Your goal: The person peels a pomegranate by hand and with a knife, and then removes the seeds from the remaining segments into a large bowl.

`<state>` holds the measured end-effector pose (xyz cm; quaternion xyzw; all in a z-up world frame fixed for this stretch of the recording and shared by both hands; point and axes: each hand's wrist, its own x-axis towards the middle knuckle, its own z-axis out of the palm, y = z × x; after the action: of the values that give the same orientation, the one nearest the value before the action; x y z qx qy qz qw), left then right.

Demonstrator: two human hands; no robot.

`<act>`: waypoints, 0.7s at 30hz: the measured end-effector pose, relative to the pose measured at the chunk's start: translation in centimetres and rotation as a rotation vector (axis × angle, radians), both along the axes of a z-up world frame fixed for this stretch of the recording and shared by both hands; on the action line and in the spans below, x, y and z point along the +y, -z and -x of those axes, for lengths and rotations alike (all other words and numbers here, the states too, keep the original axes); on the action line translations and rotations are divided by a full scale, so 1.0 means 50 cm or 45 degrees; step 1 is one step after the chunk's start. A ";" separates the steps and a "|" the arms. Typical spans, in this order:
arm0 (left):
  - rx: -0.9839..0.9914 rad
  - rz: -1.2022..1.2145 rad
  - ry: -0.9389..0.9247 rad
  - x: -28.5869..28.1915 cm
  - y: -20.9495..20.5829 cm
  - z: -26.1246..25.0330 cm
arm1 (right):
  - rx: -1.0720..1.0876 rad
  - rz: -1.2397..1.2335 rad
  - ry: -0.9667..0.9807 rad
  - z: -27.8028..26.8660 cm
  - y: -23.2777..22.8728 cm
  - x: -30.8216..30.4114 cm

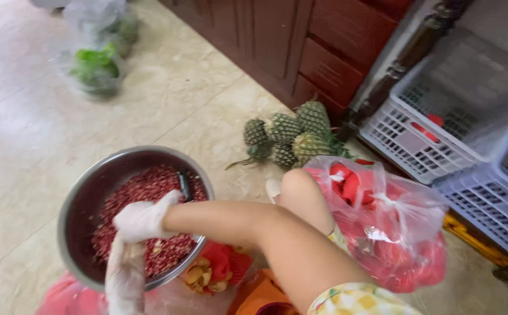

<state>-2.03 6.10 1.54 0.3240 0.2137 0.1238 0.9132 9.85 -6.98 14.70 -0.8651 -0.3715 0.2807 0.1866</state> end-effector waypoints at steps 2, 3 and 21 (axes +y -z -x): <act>-0.127 0.058 0.052 0.010 -0.003 -0.010 | 0.040 0.095 -0.015 0.004 -0.050 0.012; -0.150 0.021 0.051 0.008 0.001 -0.019 | 0.081 0.093 -0.005 0.004 -0.062 0.023; 0.122 -0.791 0.121 -0.068 0.106 -0.046 | 0.879 -0.794 0.454 -0.009 0.247 -0.098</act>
<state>0.29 2.71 -3.76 0.6025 0.1933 0.1250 0.7642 10.30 -11.89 2.35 -0.6747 -0.2005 0.3899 0.5938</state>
